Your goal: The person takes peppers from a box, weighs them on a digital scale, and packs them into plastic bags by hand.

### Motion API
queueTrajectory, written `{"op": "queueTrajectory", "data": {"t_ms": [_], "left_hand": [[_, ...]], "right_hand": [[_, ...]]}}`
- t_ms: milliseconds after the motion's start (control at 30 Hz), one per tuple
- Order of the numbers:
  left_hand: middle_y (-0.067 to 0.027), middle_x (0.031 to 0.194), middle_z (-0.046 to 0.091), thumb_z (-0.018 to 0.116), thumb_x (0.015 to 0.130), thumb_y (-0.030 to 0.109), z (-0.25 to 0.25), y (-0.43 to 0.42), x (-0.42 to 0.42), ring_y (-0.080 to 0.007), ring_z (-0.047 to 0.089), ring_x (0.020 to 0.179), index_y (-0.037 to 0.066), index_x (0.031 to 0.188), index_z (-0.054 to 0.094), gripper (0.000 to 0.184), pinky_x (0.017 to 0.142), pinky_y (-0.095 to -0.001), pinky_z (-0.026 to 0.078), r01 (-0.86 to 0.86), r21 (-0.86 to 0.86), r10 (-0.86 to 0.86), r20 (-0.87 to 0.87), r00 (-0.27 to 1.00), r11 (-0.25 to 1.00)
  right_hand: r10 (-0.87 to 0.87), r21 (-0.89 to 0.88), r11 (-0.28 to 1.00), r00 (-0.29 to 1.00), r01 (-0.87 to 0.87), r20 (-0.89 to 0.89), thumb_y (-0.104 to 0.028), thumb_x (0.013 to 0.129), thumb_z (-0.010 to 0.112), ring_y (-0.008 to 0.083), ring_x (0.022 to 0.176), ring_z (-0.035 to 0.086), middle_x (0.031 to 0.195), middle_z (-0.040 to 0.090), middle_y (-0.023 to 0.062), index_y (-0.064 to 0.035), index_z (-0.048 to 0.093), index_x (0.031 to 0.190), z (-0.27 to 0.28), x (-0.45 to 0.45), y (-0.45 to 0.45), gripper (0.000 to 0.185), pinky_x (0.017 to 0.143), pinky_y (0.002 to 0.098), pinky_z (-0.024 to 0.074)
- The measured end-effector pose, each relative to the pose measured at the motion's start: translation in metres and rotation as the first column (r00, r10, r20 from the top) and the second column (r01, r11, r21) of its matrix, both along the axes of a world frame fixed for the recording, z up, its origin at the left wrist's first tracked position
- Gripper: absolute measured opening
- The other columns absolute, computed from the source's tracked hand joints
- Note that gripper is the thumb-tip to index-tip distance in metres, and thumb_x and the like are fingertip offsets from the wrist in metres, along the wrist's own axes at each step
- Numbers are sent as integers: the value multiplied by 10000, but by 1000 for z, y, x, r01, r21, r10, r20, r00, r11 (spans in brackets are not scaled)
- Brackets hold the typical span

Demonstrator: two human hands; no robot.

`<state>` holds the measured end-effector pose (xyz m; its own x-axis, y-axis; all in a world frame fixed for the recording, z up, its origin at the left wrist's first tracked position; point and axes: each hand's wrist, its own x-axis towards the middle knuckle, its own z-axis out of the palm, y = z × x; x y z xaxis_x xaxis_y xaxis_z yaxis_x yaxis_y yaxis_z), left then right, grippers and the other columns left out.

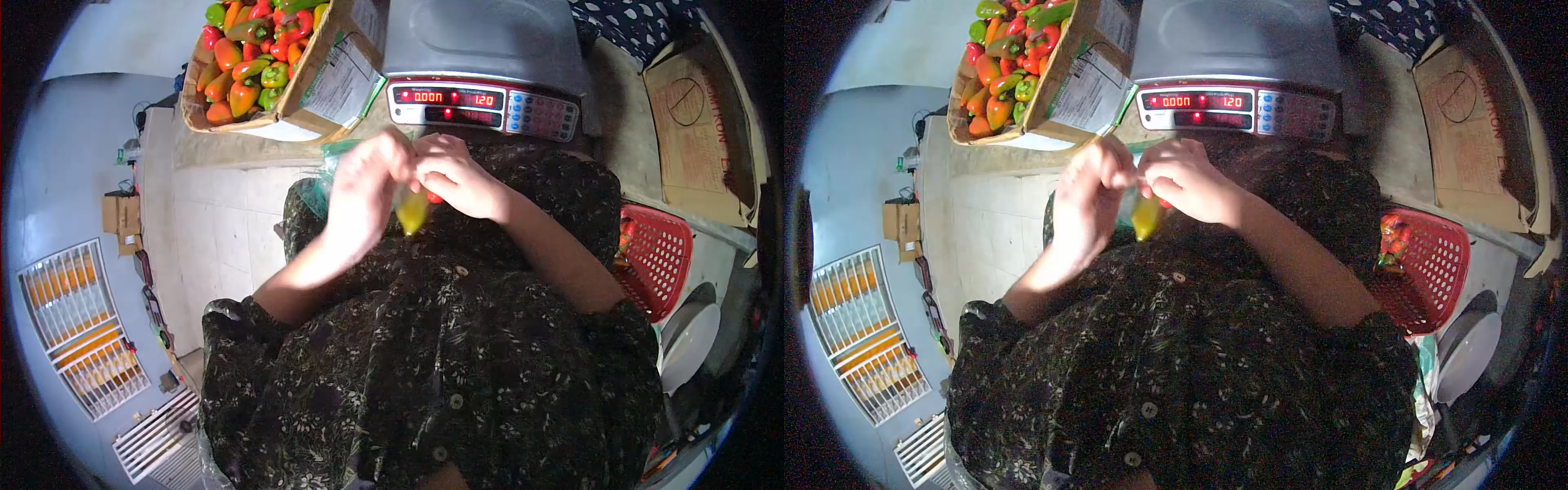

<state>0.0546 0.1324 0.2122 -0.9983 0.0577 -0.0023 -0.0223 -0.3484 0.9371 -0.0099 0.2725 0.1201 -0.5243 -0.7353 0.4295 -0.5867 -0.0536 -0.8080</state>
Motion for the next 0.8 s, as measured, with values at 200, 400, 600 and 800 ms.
{"op": "queueTrajectory", "data": {"t_ms": [200,400,600,800], "left_hand": [[-33,873,473,434,962,162,14,-16,-41,-131,470,811,33,920,482,144,758,-245,401,-269,-197,234,-183,955,943],[-123,1170,477,616,802,144,53,-26,-49,-214,432,1140,14,1218,425,476,996,-351,310,-287,-867,-262,-413,872,408],[-30,1043,537,729,765,143,11,-30,-52,-127,514,944,26,1297,394,639,800,-276,441,131,-614,-254,-116,960,779],[-57,844,625,654,818,104,23,-16,-69,-136,587,741,46,1011,636,202,688,-266,467,52,-788,-301,-172,938,613]], "right_hand": [[121,-110,990,930,-88,346,-133,890,519,245,801,564,814,564,92,-15,577,814,17,-5,-3,152,737,347,451],[46,-81,996,975,-29,216,-112,856,579,207,875,532,838,542,71,-23,614,780,29,-20,4,123,772,326,439],[-26,-73,996,964,47,264,-95,852,578,187,741,553,799,557,89,-5,633,902,84,-42,19,117,679,308,441],[-41,-168,979,922,113,385,-68,858,555,122,780,592,887,634,118,35,623,965,89,-53,25,163,718,266,473]]}}
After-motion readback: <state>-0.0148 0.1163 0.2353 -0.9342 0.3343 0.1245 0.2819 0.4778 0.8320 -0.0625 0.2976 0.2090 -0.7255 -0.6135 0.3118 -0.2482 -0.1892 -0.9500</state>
